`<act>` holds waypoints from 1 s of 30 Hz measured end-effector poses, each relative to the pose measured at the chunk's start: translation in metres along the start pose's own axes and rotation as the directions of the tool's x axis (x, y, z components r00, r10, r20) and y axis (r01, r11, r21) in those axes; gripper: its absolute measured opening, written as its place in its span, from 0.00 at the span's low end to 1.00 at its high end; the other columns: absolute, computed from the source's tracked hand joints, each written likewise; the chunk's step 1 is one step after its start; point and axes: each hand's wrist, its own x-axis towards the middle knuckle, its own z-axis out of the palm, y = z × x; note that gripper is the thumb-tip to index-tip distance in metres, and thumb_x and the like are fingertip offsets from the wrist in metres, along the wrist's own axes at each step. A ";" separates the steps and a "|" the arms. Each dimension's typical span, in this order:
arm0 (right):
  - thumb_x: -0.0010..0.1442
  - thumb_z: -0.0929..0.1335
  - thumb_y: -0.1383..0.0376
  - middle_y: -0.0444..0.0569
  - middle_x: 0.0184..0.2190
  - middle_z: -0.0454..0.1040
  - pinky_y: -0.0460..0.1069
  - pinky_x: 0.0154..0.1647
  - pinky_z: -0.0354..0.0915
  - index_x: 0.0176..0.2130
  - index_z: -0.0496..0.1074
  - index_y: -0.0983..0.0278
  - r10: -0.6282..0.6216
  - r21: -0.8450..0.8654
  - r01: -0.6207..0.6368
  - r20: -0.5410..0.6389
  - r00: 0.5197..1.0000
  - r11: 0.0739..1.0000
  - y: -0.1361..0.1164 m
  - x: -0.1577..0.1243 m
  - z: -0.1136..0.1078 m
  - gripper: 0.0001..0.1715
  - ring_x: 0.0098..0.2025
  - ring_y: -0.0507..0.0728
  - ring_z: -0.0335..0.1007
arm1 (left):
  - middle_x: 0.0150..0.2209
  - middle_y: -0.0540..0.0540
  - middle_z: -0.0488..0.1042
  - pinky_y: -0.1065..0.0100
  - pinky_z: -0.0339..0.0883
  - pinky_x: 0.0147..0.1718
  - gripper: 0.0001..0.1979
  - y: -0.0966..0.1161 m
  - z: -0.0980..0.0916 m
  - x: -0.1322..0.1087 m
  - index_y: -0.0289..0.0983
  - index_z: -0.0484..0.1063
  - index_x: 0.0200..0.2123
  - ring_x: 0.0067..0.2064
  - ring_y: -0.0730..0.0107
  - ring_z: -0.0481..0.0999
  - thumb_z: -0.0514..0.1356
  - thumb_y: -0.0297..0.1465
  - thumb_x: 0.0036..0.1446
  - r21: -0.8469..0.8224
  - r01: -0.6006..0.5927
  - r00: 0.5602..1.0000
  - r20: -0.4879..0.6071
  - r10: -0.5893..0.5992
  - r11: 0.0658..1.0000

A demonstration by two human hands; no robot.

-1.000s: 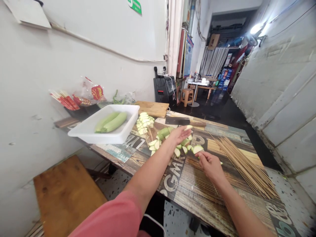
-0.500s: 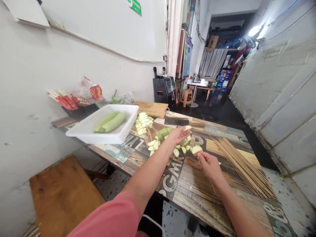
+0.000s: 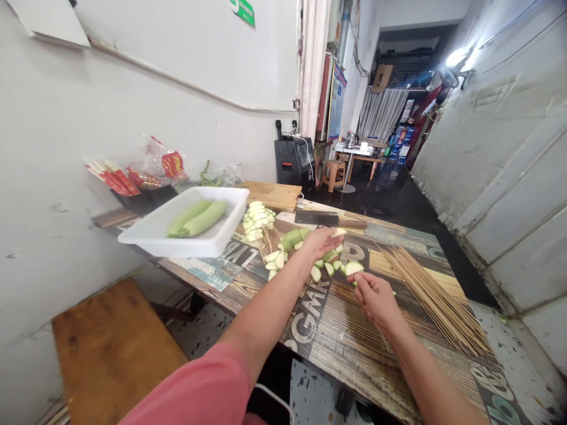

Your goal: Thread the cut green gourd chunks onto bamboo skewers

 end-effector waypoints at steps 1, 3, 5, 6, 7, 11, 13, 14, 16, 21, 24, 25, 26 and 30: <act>0.48 0.64 0.53 0.33 0.09 0.54 0.42 0.08 0.39 0.33 0.68 0.67 0.013 0.015 -0.013 0.003 1.000 1.000 0.000 0.000 0.000 0.20 0.07 0.44 0.41 | 0.28 0.38 0.76 0.63 0.70 0.38 0.03 0.000 0.000 -0.001 0.31 0.67 0.30 0.29 0.67 0.77 0.59 0.21 0.50 0.007 -0.001 1.000 0.007 0.001 1.000; 0.48 0.64 0.53 0.32 0.09 0.54 0.41 0.08 0.39 0.33 0.66 0.66 0.031 0.042 -0.031 0.003 1.000 0.999 0.000 0.001 0.000 0.18 0.07 0.44 0.41 | 0.28 0.38 0.76 0.63 0.70 0.38 0.02 -0.001 0.001 -0.002 0.31 0.67 0.30 0.29 0.67 0.77 0.59 0.22 0.50 0.024 -0.001 1.000 0.027 0.000 1.000; 0.48 0.65 0.53 0.32 0.09 0.54 0.41 0.07 0.39 0.32 0.65 0.65 0.041 0.057 -0.042 0.004 0.999 0.998 0.002 0.002 0.000 0.18 0.07 0.44 0.41 | 0.28 0.38 0.76 0.63 0.70 0.38 0.02 -0.002 0.002 -0.002 0.30 0.67 0.30 0.29 0.68 0.76 0.58 0.22 0.51 0.038 0.002 0.999 0.043 -0.004 0.999; 0.48 0.65 0.53 0.32 0.09 0.54 0.41 0.07 0.38 0.32 0.65 0.65 0.042 0.060 -0.043 0.004 0.999 0.997 0.002 0.003 0.000 0.17 0.07 0.44 0.41 | 0.28 0.38 0.76 0.63 0.70 0.38 0.01 -0.003 0.003 -0.002 0.30 0.68 0.30 0.29 0.68 0.76 0.58 0.22 0.51 0.038 0.006 0.999 0.047 -0.008 0.999; 0.48 0.65 0.53 0.32 0.09 0.54 0.41 0.07 0.38 0.32 0.65 0.65 0.039 0.062 -0.039 0.009 0.999 0.997 0.003 0.003 0.001 0.17 0.07 0.43 0.41 | 0.28 0.38 0.76 0.64 0.70 0.38 0.01 -0.004 0.003 -0.002 0.30 0.68 0.30 0.29 0.68 0.76 0.58 0.23 0.51 0.029 0.013 0.999 0.046 -0.014 0.999; 0.49 0.65 0.53 0.32 0.09 0.53 0.41 0.07 0.40 0.32 0.65 0.65 0.000 0.083 -0.003 0.029 1.000 0.997 0.006 0.004 0.006 0.18 0.07 0.43 0.41 | 0.28 0.39 0.75 0.67 0.70 0.36 0.05 -0.005 0.006 -0.002 0.30 0.67 0.32 0.30 0.68 0.76 0.59 0.28 0.54 -0.104 0.055 0.998 0.024 -0.052 0.993; 0.49 0.65 0.53 0.32 0.09 0.54 0.41 0.07 0.40 0.33 0.65 0.65 -0.012 0.095 0.008 0.040 0.999 0.995 0.009 0.004 0.009 0.18 0.07 0.43 0.41 | 0.28 0.39 0.75 0.67 0.70 0.36 0.07 -0.004 0.007 -0.003 0.30 0.66 0.33 0.31 0.68 0.76 0.59 0.30 0.54 -0.144 0.087 0.996 0.016 -0.086 0.986; 0.49 0.65 0.53 0.32 0.09 0.54 0.41 0.07 0.40 0.33 0.66 0.65 -0.013 0.101 0.008 0.045 0.999 0.995 0.010 0.004 0.010 0.18 0.07 0.44 0.41 | 0.29 0.38 0.75 0.67 0.70 0.36 0.08 -0.004 0.007 -0.004 0.30 0.66 0.34 0.31 0.67 0.76 0.59 0.30 0.55 -0.143 0.112 0.994 0.014 -0.111 0.983; 0.49 0.66 0.53 0.33 0.10 0.53 0.42 0.07 0.40 0.33 0.66 0.65 -0.006 0.111 -0.001 0.060 0.998 0.994 0.012 0.005 0.011 0.19 0.07 0.44 0.41 | 0.29 0.37 0.75 0.66 0.70 0.35 0.09 -0.003 0.007 -0.005 0.30 0.66 0.35 0.31 0.66 0.77 0.58 0.31 0.56 -0.122 0.160 0.987 0.013 -0.160 0.980; 0.49 0.66 0.52 0.34 0.10 0.54 0.42 0.08 0.40 0.31 0.67 0.65 -0.009 0.081 0.008 0.015 1.000 0.997 0.016 0.006 0.010 0.18 0.08 0.44 0.41 | 0.28 0.37 0.75 0.65 0.71 0.36 0.07 -0.004 0.008 -0.005 0.29 0.66 0.35 0.30 0.66 0.77 0.56 0.29 0.57 -0.100 0.155 0.987 -0.015 -0.157 0.983; 0.50 0.65 0.52 0.34 0.11 0.52 0.42 0.09 0.40 0.31 0.67 0.66 -0.052 0.057 0.053 -0.028 0.998 0.997 0.018 0.006 0.011 0.18 0.09 0.43 0.40 | 0.29 0.37 0.75 0.64 0.71 0.36 0.06 -0.006 0.010 -0.005 0.29 0.65 0.35 0.33 0.64 0.77 0.57 0.28 0.55 -0.121 0.145 0.988 -0.038 -0.150 0.982; 0.51 0.65 0.52 0.34 0.11 0.52 0.42 0.10 0.39 0.30 0.67 0.66 -0.064 0.049 0.066 -0.039 0.997 0.997 0.019 0.006 0.011 0.18 0.09 0.43 0.39 | 0.30 0.36 0.75 0.64 0.71 0.36 0.06 -0.007 0.010 -0.005 0.29 0.65 0.35 0.34 0.64 0.77 0.58 0.28 0.55 -0.129 0.141 0.988 -0.045 -0.147 0.982; 0.51 0.65 0.53 0.33 0.11 0.51 0.42 0.10 0.39 0.30 0.67 0.66 -0.076 0.039 0.078 -0.048 0.996 0.996 0.020 0.006 0.012 0.18 0.09 0.43 0.39 | 0.31 0.36 0.75 0.64 0.71 0.37 0.07 -0.008 0.011 -0.005 0.29 0.65 0.34 0.35 0.63 0.77 0.58 0.27 0.54 -0.135 0.135 0.989 -0.048 -0.143 0.982; 0.53 0.63 0.52 0.34 0.11 0.50 0.42 0.11 0.40 0.29 0.67 0.66 -0.128 -0.043 0.125 -0.084 0.988 0.991 0.024 0.009 0.013 0.18 0.10 0.44 0.39 | 0.31 0.36 0.75 0.63 0.71 0.37 0.06 -0.010 0.013 -0.007 0.29 0.65 0.34 0.36 0.62 0.77 0.58 0.27 0.55 -0.131 0.118 0.992 -0.036 -0.124 0.984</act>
